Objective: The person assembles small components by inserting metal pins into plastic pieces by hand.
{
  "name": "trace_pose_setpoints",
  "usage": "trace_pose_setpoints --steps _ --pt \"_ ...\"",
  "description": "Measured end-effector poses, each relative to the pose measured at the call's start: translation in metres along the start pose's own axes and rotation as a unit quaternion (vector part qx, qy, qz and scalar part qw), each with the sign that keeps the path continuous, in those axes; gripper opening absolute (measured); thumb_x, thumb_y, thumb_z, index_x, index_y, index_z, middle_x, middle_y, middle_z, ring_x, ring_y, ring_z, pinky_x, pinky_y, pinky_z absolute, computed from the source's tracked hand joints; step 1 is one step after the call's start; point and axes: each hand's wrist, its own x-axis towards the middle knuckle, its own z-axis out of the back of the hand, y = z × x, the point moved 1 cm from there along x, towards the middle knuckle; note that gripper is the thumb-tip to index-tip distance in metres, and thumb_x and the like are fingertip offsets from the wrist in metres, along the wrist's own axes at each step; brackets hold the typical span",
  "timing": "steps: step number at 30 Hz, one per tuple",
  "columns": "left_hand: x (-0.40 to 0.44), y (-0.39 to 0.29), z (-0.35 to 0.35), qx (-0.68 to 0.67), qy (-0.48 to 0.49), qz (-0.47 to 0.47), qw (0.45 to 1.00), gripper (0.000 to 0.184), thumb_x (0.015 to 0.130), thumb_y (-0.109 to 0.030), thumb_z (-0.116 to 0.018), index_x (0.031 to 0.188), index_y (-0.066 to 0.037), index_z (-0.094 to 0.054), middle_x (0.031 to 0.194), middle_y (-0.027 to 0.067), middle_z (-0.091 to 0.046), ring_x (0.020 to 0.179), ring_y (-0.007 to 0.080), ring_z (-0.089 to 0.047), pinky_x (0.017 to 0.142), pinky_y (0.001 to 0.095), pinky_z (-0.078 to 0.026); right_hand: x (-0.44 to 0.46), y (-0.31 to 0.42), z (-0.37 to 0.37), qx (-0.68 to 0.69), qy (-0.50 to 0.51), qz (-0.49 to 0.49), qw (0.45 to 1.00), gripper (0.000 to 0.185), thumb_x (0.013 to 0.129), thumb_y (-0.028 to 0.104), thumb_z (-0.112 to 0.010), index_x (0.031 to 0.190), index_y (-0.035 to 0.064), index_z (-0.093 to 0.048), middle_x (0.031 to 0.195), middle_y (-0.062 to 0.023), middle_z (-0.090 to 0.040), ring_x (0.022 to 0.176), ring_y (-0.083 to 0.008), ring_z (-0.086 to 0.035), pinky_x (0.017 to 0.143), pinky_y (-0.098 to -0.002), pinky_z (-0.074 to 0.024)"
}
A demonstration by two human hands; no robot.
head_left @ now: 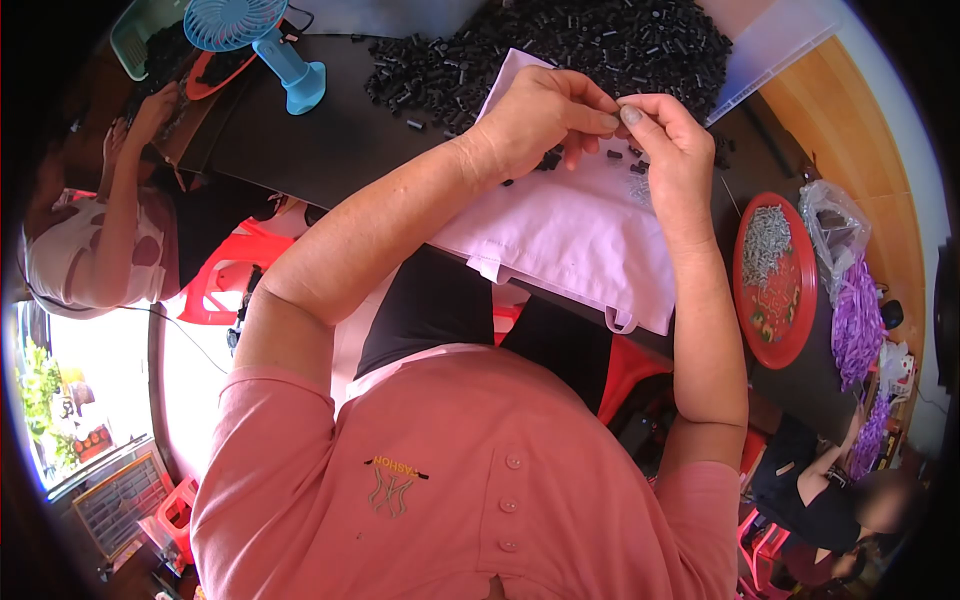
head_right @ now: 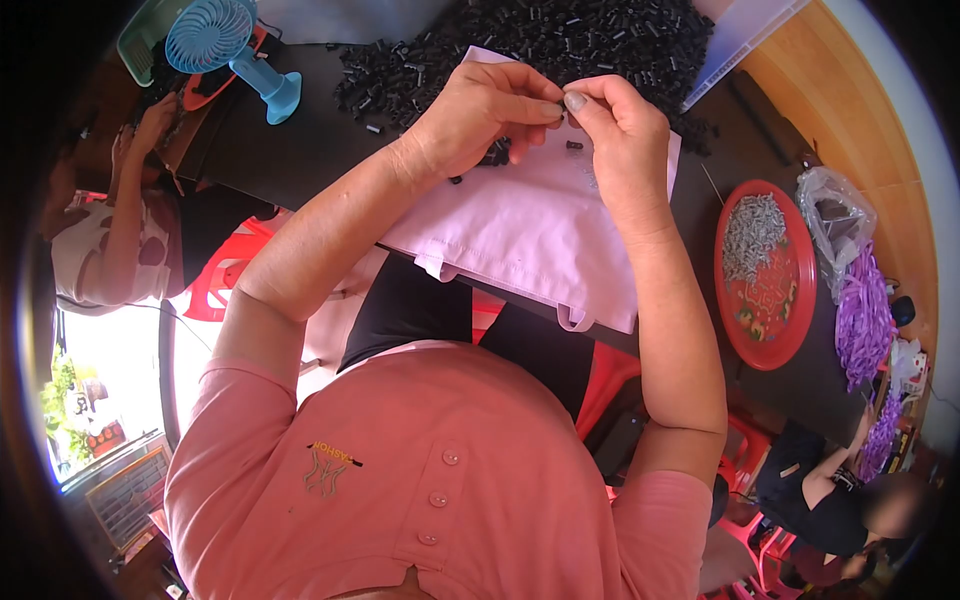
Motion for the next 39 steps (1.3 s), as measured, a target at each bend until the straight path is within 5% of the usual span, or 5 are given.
trace_pose_setpoints --steps 13,19,31,39 --pt "-0.003 0.001 -0.003 0.062 -0.010 0.002 0.998 0.021 0.080 -0.003 -0.071 0.100 0.004 -0.068 0.079 0.0074 -0.066 0.064 0.0115 -0.062 0.048 0.0249 -0.048 -0.004 0.009 -0.001 -0.213 -0.034 0.158 0.964 0.004 0.084 0.001 -0.066 0.087 0.0007 -0.064 0.082 -0.0114 -0.068 0.070 -0.0259 -0.066 0.063 -0.0344 -0.0514" --pt "-0.006 0.001 -0.006 0.092 -0.041 -0.011 0.995 0.020 0.079 -0.004 -0.071 0.098 0.002 -0.069 0.076 0.0054 -0.065 0.060 0.0094 -0.059 0.048 0.0240 -0.045 -0.007 0.006 -0.010 -0.274 -0.073 0.205 0.937 0.003 0.084 0.001 -0.065 0.085 0.0010 -0.063 0.081 -0.0122 -0.068 0.069 -0.0275 -0.065 0.062 -0.0356 -0.0506" --pt "-0.005 -0.003 0.003 0.075 -0.057 0.027 0.995 0.017 0.080 -0.006 -0.070 0.094 0.004 -0.069 0.076 0.0073 -0.066 0.060 0.0121 -0.060 0.051 0.0269 -0.047 -0.005 0.006 -0.005 -0.162 0.013 0.155 0.974 0.015 0.081 0.001 -0.067 0.096 0.0012 -0.063 0.084 -0.0086 -0.065 0.072 -0.0203 -0.064 0.062 -0.0328 -0.0498" --pt "0.002 0.005 0.005 0.029 -0.055 0.025 0.998 0.016 0.080 -0.005 -0.071 0.094 0.004 -0.069 0.081 0.0101 -0.067 0.065 0.0169 -0.064 0.061 0.0296 -0.051 -0.009 0.003 -0.021 -0.338 -0.067 0.281 0.896 0.031 0.070 0.007 -0.071 0.099 0.0081 -0.060 0.084 -0.0055 -0.061 0.074 -0.0246 -0.062 0.064 -0.0377 -0.0498"
